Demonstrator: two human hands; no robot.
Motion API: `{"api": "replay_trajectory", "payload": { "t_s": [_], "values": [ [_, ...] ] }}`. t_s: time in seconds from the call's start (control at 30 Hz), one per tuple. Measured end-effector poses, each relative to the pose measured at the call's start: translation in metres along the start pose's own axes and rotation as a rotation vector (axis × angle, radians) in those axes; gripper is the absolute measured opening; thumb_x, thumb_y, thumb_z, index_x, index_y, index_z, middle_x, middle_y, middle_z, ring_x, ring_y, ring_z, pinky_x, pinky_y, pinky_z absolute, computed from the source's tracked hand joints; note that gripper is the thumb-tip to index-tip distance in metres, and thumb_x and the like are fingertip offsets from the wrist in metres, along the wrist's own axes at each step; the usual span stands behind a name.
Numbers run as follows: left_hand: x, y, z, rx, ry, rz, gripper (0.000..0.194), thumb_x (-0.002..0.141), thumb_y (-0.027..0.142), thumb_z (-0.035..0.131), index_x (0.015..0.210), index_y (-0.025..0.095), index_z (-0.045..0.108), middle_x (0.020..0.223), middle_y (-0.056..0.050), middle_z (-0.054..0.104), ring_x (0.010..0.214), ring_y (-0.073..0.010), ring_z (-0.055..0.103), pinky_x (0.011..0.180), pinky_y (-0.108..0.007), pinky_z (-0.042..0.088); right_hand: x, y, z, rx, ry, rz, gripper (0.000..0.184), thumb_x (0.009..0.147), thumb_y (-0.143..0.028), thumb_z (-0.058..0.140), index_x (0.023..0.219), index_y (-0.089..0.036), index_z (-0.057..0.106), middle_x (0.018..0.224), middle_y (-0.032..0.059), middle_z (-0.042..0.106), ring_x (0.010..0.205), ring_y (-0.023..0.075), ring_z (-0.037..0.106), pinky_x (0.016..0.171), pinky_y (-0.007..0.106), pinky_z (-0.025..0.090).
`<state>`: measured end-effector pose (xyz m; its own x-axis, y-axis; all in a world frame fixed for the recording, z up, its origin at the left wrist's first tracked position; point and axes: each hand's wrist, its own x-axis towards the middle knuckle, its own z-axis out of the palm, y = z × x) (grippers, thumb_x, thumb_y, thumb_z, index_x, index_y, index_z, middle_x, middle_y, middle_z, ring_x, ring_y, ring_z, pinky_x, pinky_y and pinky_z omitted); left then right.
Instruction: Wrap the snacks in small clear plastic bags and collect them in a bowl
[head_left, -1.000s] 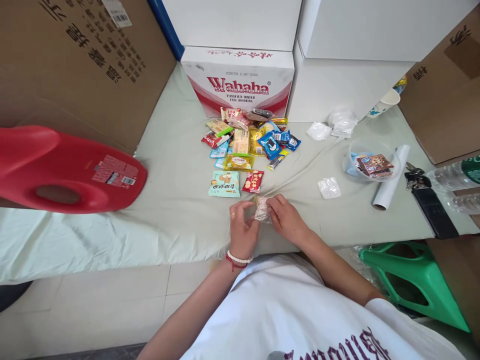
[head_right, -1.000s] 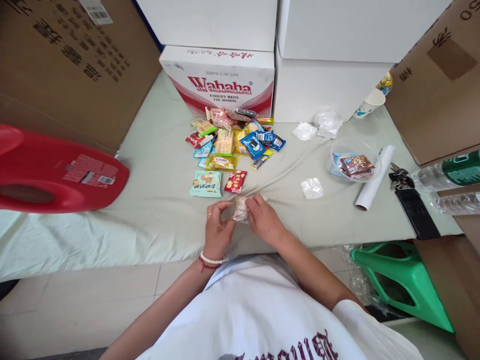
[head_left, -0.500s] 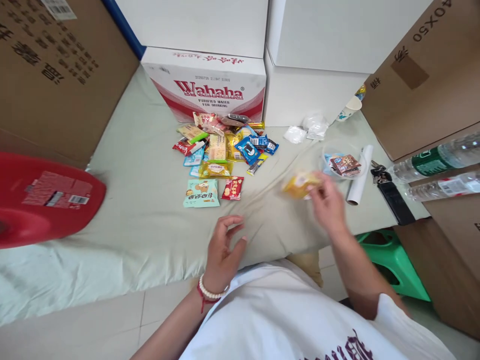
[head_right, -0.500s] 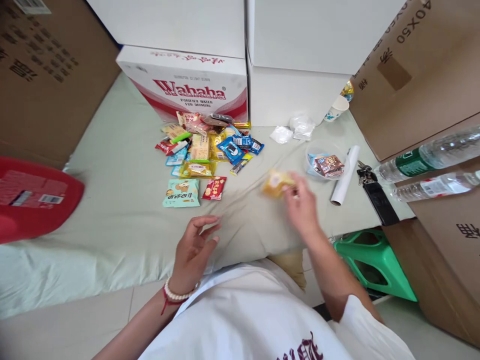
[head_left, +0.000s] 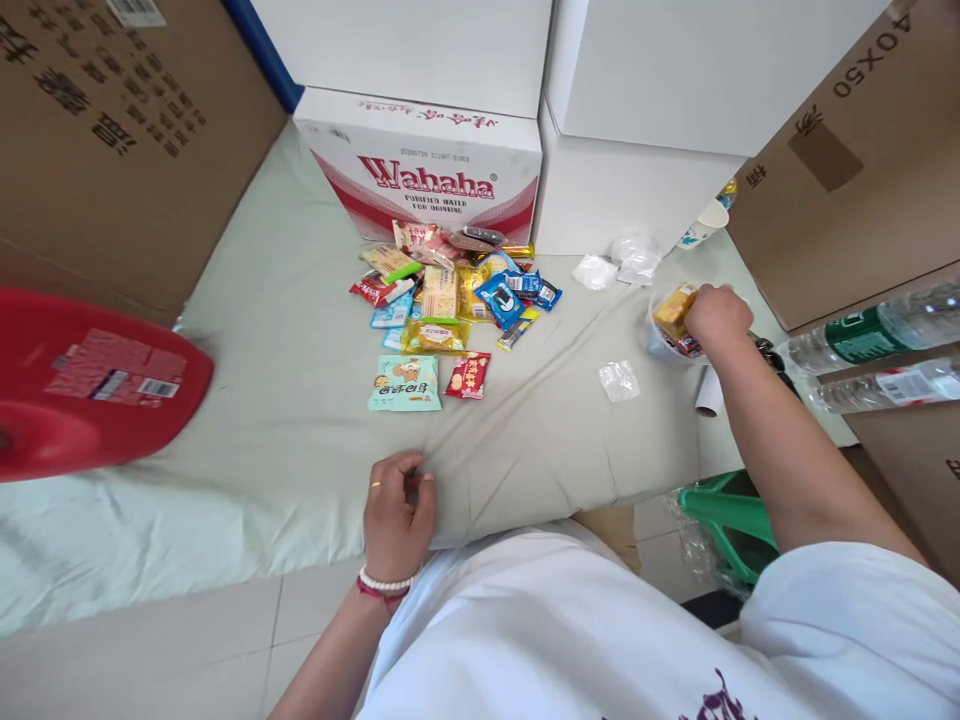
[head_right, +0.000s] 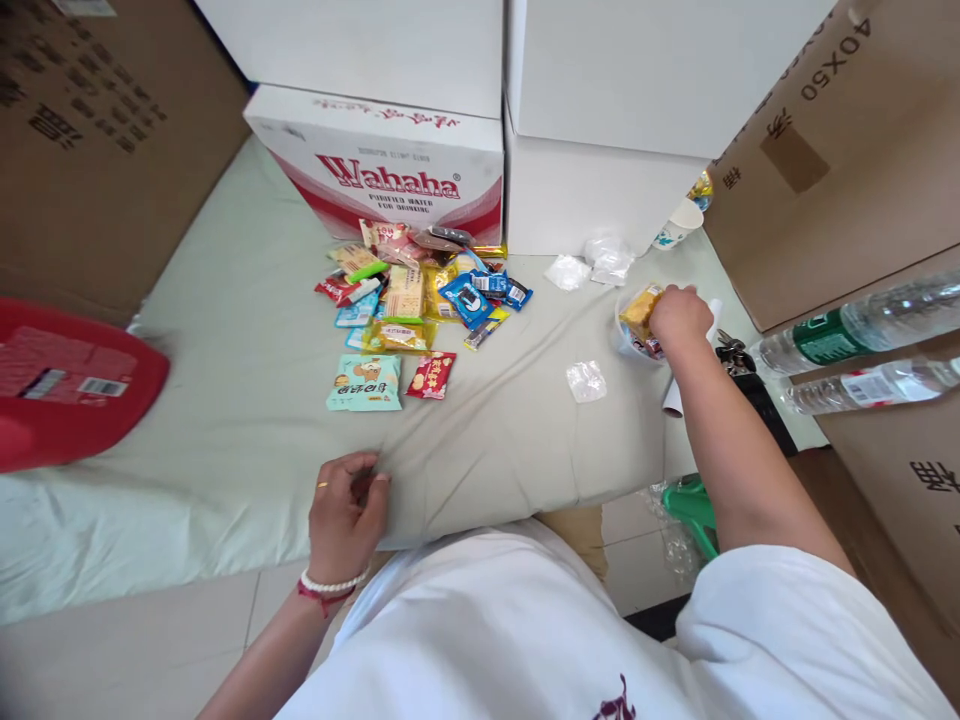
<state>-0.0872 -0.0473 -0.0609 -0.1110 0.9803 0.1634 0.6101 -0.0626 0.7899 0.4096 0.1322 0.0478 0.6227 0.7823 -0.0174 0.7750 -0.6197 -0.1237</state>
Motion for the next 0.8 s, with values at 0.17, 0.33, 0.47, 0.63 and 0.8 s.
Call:
{"api": "replay_trajectory", "payload": {
  "t_s": [0.17,0.33,0.47,0.63,0.8],
  "values": [
    [-0.005,-0.010,0.004,-0.036,0.048,0.024,0.015,0.091,0.027,0.061,0.104,0.020,0.063,0.109,-0.009,0.062,0.099,-0.0207,0.064,0.079,-0.033,0.058,-0.044,0.000,-0.017,-0.038,0.250,-0.259,0.030,0.095,-0.019,0.053,0.123,-0.018,0.063,0.135,0.0193,0.047,0.100,0.0256,0.057,0.086,0.042,0.041],
    [-0.008,-0.011,0.006,-0.103,0.048,0.024,0.014,0.090,0.024,0.061,0.103,0.021,0.064,0.108,-0.008,0.062,0.099,-0.0204,0.064,0.079,-0.032,0.056,-0.108,0.004,0.025,0.274,0.083,-0.748,0.022,0.088,-0.025,0.058,0.106,-0.021,0.072,0.105,0.0106,0.063,0.093,0.0252,0.061,0.084,0.039,0.048],
    [-0.010,-0.007,0.003,-0.130,0.045,0.050,0.009,0.089,0.020,0.060,0.097,0.021,0.066,0.108,-0.008,0.062,0.102,-0.0208,0.064,0.082,-0.034,0.055,-0.126,0.007,0.063,0.366,-0.128,-0.695,0.016,0.082,-0.027,0.064,0.093,-0.020,0.075,0.096,0.0083,0.065,0.080,0.0203,0.059,0.076,0.035,0.049],
    [-0.007,0.022,0.004,-0.294,-0.037,0.094,0.007,0.088,0.021,0.061,0.090,0.022,0.068,0.101,-0.007,0.063,0.098,-0.0205,0.064,0.082,-0.033,0.054,-0.151,-0.004,0.066,0.813,-0.198,-0.594,0.020,0.086,-0.040,0.067,0.093,-0.022,0.074,0.087,0.0033,0.064,0.066,0.0142,0.053,0.065,0.030,0.045],
    [0.017,0.071,0.032,-0.655,-0.308,-0.211,0.020,0.091,0.037,0.063,0.100,0.021,0.070,0.089,-0.004,0.064,0.070,-0.0136,0.058,0.057,-0.024,0.049,-0.211,-0.043,0.078,1.389,-0.497,-0.314,0.032,0.074,-0.050,0.081,0.088,-0.023,0.072,0.075,-0.0010,0.063,0.061,0.0122,0.052,0.059,0.026,0.043]
  ]
}}
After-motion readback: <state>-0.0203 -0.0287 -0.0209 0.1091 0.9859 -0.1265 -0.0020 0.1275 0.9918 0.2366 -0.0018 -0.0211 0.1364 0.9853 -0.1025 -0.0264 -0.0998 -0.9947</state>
